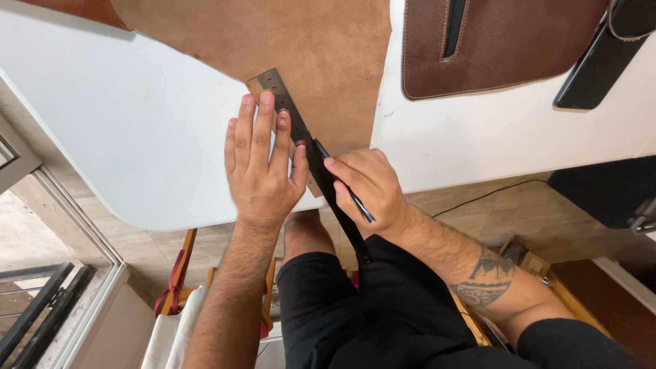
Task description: Marking cutting lines on leather pieces using a metal ruler and a pen
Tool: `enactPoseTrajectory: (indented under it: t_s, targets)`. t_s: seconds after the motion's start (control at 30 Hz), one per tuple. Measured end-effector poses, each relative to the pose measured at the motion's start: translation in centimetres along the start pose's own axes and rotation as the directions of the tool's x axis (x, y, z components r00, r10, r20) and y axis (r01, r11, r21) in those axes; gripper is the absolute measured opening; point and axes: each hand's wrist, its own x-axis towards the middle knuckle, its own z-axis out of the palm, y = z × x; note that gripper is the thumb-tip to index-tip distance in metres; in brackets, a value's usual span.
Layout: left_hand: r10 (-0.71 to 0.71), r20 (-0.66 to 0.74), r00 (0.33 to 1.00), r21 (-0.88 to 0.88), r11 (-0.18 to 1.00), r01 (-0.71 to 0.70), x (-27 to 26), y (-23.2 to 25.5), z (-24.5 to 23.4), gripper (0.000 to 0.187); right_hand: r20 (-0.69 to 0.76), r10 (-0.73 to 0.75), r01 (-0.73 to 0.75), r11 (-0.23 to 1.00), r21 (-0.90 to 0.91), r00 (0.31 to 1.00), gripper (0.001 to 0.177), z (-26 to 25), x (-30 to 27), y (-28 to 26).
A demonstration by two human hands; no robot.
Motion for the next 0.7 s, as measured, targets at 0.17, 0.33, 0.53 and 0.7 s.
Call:
enactPoseTrajectory:
  t_s: [0.17,0.33,0.53,0.7]
  targets:
    - [-0.007,-0.016,1.0,0.006,1.0,0.007,0.2,0.0,0.0,0.041,0.059,-0.032,0.034,0.999,-0.034,0.998,0.028,0.0,3.2,1.2]
    - [0.007,-0.039,0.999,-0.01,1.0,-0.007,0.0,-0.2,0.2,0.042,0.072,-0.065,0.066,0.998,-0.009,0.995,0.028,0.5,5.4,2.2]
    - [-0.015,-0.024,1.0,-0.013,1.0,0.015,0.0,0.0,0.1,0.042,0.094,-0.081,0.081,0.997,-0.005,0.992,0.029,0.9,6.2,3.0]
    - [-0.013,-0.016,1.0,-0.015,1.0,0.013,-0.1,-0.1,0.1,0.041,0.09,-0.084,0.084,0.996,0.005,0.992,0.029,1.0,7.3,2.8]
